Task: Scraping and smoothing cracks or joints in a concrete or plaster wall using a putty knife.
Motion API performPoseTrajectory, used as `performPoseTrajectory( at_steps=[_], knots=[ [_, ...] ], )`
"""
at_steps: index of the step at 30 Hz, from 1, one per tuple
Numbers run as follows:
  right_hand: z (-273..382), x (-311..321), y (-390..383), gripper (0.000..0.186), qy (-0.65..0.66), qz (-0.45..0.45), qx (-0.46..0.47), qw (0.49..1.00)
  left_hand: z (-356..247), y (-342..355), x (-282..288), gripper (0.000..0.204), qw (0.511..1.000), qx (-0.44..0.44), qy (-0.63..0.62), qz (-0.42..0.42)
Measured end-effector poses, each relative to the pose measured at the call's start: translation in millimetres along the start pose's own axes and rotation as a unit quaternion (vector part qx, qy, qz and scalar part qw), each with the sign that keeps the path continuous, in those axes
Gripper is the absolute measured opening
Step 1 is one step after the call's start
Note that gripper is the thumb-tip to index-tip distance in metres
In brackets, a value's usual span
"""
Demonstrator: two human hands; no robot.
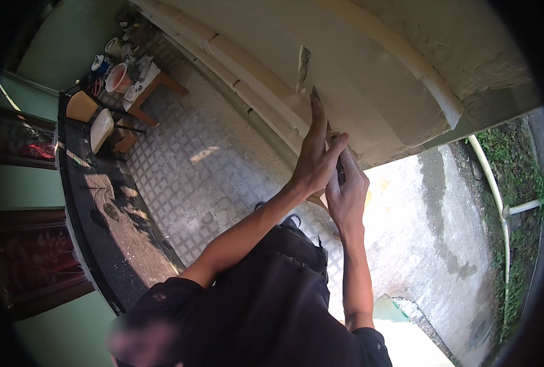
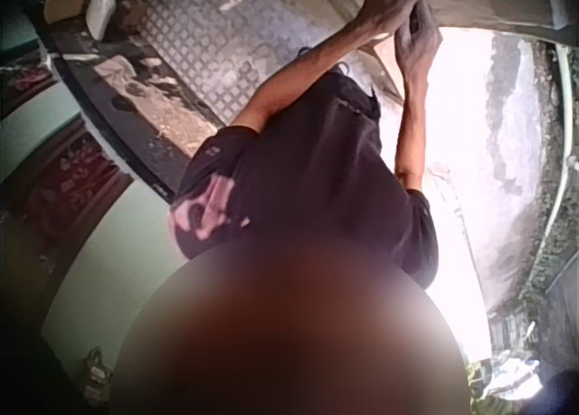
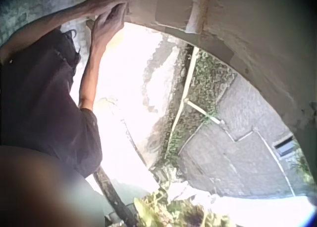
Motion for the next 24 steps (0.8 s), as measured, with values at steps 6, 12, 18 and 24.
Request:
performPoseTrajectory(
  at_steps=[6,12,18,24],
  knots=[
    [-6.1,-9.7,17.3,0.036,-0.004,0.017,-0.018,1.000,8.8,18.8,5.4,0.093,0.999,0.028,-0.034,0.006],
    [-29.2,-2.8,-5.8,0.044,0.013,0.011,-0.050,0.999,9.5,-3.7,-9.9,0.094,0.998,-0.014,0.058,0.021],
    [-27.6,-10.5,3.7,0.044,-0.017,0.030,-0.038,0.999,10.3,5.2,3.7,0.093,1.000,0.027,0.003,0.010],
    [-39.1,-7.5,-8.2,0.047,-0.032,0.016,-0.052,0.998,15.2,-9.8,-6.0,0.091,0.994,0.032,0.100,0.035]
  ],
)
Point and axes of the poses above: each hand's wrist, its own y-axis towards the middle knuckle, its own x-axis out of the back of the hand, z = x × y, the point moved 9 cm from there along y, towards the middle knuckle, and after that the axes turned 4 degrees about y, right-handed, at the moved point
